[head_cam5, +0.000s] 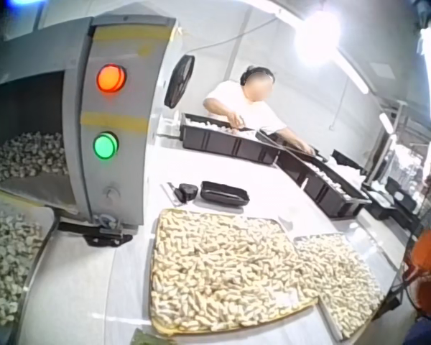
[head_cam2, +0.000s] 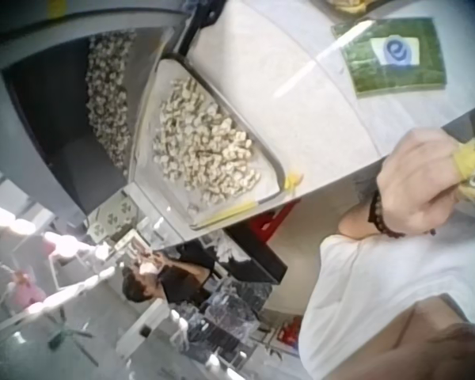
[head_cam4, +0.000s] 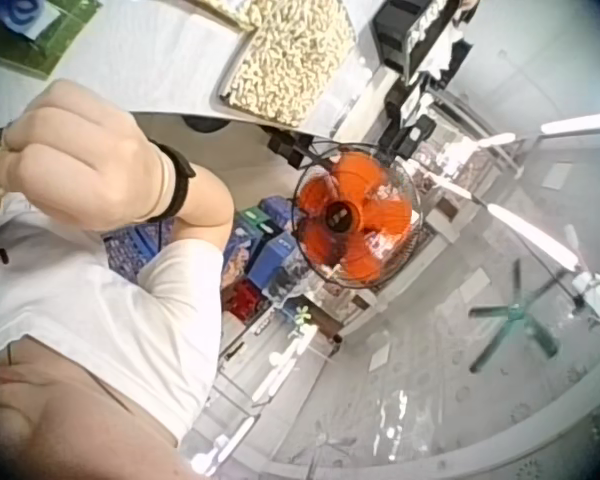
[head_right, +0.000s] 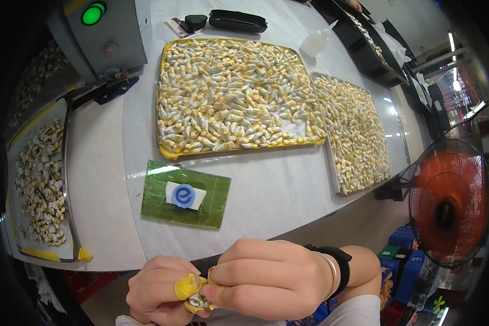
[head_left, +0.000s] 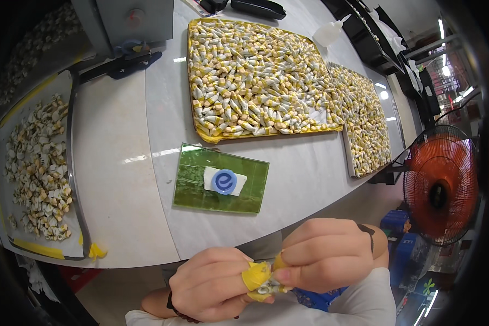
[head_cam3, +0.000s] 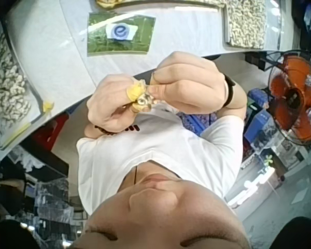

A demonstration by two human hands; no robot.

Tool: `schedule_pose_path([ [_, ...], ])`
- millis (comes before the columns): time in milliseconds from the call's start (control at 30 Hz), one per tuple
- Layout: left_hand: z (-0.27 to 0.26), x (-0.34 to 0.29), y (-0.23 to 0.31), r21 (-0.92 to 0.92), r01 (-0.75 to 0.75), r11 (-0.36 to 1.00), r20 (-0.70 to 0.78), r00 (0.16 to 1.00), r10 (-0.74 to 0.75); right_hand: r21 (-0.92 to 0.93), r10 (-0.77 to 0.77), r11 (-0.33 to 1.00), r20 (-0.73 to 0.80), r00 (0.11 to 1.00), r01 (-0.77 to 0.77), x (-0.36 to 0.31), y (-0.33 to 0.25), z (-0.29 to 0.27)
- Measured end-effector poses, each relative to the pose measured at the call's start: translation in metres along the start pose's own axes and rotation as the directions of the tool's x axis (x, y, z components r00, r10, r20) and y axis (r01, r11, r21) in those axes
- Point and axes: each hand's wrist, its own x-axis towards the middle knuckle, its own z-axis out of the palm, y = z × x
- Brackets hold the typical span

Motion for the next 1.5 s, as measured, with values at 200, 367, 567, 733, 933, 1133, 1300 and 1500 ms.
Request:
schedule_pose_path([
  [200,-0.001,0.001,-0.002,-0.012,-0.013,1.0,0.034,0.999,0.014,-0.007,0.018,1.0,-0.008,1.0,-0.018,-0.001,-0.002,-0.001],
  [367,0.001,0.004,-0.002,-0.006,0.069,0.998,0.037,0.997,-0.069,-0.075,-0.029,0.997,-0.116,0.993,0.02,-0.004,0.001,0.007],
  [567,-0.002,0.012,0.001,0.178,0.052,0.983,0.117,0.99,-0.074,-0.085,0.002,0.996,-0.246,0.969,-0.024,-0.01,0.0,0.015],
  [733,-0.004,0.007,-0.002,0.085,0.133,0.987,0.141,0.979,-0.144,-0.021,0.07,0.997,-0.208,0.976,-0.076,-0.015,-0.002,0.015],
  [933,-0.002,-0.003,-0.012,-0.343,0.366,0.865,0.194,0.929,-0.316,0.17,0.178,0.974,-0.162,0.971,-0.15,-0.007,0.002,0.007],
  [1133,0.002,-0.003,-0.003,-0.546,0.482,0.685,0.244,0.874,-0.42,0.231,0.175,0.961,-0.087,0.981,-0.151,-0.011,0.007,0.006],
  [1300,-0.001,-0.002,-0.006,-0.429,0.397,0.812,0.251,0.915,-0.315,0.311,0.141,0.944,-0.072,0.987,-0.112,-0.012,0.007,0.004],
  [1500,-0.007,0.003,0.003,-0.386,0.426,0.818,0.342,0.89,-0.302,0.368,-0.022,0.93,0.113,0.993,-0.021,-0.001,0.013,-0.001],
])
